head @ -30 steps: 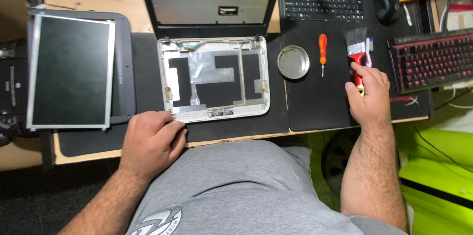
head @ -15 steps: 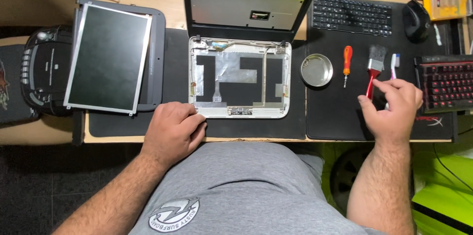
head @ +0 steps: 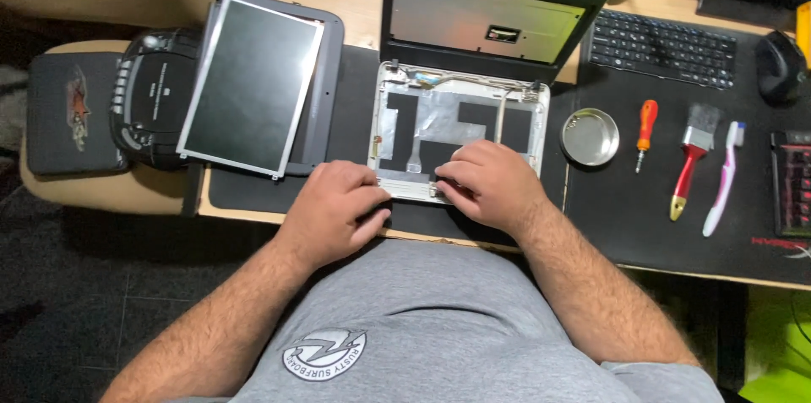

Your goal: The person removes the old laptop screen, cleans the chassis with a brush, and installs a new screen. They connect the ribbon cable and secure the screen with screws using a screwdriver.

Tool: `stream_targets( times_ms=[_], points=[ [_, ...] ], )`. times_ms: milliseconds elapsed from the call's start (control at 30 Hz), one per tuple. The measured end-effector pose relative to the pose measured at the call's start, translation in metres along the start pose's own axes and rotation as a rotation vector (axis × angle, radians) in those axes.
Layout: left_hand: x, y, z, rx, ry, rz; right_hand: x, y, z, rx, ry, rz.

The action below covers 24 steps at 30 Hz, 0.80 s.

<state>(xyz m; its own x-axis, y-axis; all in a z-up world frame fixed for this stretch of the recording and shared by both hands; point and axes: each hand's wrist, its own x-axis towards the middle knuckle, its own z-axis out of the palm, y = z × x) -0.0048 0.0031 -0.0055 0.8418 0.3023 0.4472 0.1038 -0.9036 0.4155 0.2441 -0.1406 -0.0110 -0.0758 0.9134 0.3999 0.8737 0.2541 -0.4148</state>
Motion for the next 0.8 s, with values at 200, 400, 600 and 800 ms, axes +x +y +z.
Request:
stream_targets(
  times_ms=[200,400,600,800],
  points=[
    [0.017,-0.034,-0.064,0.331,0.176,-0.190,-0.007,0.010,0.015,-0.030,-0.028,0.081],
    [0.044,-0.035,-0.097,0.304,-0.194,-0.854,-0.009,0.017,0.019,0.009,-0.014,0.094],
    [0.051,-0.043,-0.099,0.326,-0.311,-0.985,-0.009,0.017,0.020,0.016,-0.024,0.098],
    [0.062,-0.028,-0.124,0.268,-0.286,-1.070,0.001,0.009,0.005,0.070,-0.122,0.148]
  ],
)
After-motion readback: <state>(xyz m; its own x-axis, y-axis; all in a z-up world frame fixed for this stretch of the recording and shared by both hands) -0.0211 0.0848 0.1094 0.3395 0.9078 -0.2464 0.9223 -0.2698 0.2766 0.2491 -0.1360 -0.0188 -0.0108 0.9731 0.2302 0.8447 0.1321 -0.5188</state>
